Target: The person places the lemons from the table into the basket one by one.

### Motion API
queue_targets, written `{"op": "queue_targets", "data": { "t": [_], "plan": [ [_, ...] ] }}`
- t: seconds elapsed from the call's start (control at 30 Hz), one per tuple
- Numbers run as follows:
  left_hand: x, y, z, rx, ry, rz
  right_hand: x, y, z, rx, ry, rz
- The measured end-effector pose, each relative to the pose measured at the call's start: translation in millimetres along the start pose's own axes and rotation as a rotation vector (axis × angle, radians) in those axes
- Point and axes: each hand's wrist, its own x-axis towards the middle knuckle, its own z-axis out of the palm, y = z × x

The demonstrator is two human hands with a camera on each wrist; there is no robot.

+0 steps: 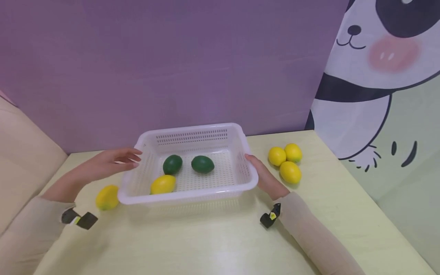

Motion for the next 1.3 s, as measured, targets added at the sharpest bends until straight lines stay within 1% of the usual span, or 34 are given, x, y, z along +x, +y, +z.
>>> {"op": "queue_targets", "data": {
  "t": [0.17, 0.33, 0.47, 0.57, 0.7, 0.9, 1.1, 1.3],
  "plan": [
    [-7.8, -4.6, -2.5, -0.012, 0.02, 0.004, 0.3, 1.0, 0.3, 0.017, 0.004, 0.009],
    [-16.6, -13.8, -5.1, -0.005, 0.07, 0.016, 0.9, 2.0, -0.2, 0.026, 0.011, 0.015],
    [-22.7, -20.2, -5.0, -0.004, 0.1, 0.011, 0.4, 2.3, -1.5, 0.028, 0.008, 0.014],
    [-26.4, -23.3, -4.0, 0.007, 0.102, -0.01, 0.1, 2.2, -1.6, 0.022, 0.005, 0.009],
    [-30.3, -27.8, -1.8, 0.032, 0.113, -0.022, 0.9, 2.4, -2.3, -0.006, -0.015, -0.009],
    [-34.3, -35.0, 2.3, 0.066, 0.135, -0.013, 2.6, 2.3, -2.3, -0.028, -0.02, -0.007],
    [-39.6, -45.3, 8.5, 0.128, 0.137, 0.002, 2.4, 1.5, -2.0, -0.012, -0.023, -0.003],
    [-43.6, -56.4, 11.4, 0.152, 0.149, 0.006, 2.2, 2.0, -1.4, 0.008, -0.016, 0.001]
  ]
}}
